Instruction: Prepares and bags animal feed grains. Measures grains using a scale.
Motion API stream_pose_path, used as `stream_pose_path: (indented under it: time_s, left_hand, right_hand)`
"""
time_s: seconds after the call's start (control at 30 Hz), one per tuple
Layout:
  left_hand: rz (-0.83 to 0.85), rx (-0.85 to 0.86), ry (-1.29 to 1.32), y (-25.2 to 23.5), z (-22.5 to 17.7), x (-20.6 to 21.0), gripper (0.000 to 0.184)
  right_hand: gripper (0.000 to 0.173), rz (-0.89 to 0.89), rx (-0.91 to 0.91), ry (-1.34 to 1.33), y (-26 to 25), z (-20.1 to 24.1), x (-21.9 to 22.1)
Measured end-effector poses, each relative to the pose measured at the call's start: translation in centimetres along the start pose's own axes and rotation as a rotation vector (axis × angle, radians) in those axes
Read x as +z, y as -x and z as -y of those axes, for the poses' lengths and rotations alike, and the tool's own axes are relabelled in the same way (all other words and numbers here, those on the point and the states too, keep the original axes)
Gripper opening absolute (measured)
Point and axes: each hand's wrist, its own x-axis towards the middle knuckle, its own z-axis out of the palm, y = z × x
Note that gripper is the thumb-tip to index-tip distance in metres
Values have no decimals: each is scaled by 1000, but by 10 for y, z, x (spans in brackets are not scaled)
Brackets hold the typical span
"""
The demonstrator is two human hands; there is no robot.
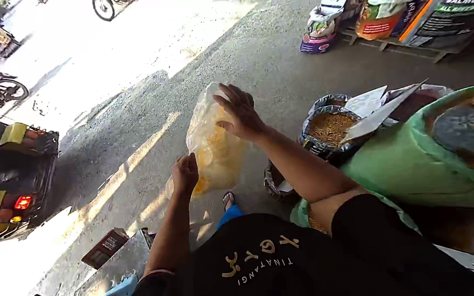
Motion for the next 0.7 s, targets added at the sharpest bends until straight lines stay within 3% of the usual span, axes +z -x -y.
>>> stream_pose_path:
  time_s: [0.07, 0.1, 0.2, 0.27, 0.37, 0.47, 0.57, 0.7]
  left_hand:
    - [63, 46, -9, -46, 27, 13, 45]
    - [98, 74, -21, -70, 40, 19, 44]
    - [328, -8, -73, -128, 68, 41, 45]
    - [467, -30, -136, -167, 86, 56, 46]
    - [587, -9, -214, -232, 104, 87, 45]
    - [655, 7, -251, -304, 104, 123, 44]
    - [592, 112, -244, -370, 101, 171, 44]
    - [502, 268, -167, -478, 72, 235, 44]
  right_hand:
    - [92, 172, 45, 120, -54, -26, 25]
    - [93, 263, 96, 145, -79, -45, 39]
    - [49, 578, 290, 118, -122, -104, 80]
    - [38, 712, 416, -4, -133, -139, 102]
    - [33, 574, 568, -210, -135, -194, 127]
    - [31, 319, 744, -412, -143, -244, 144]
    - [25, 34, 921, -713, -166, -290, 148]
    - [30, -306, 1014, -978, -214, -355, 109]
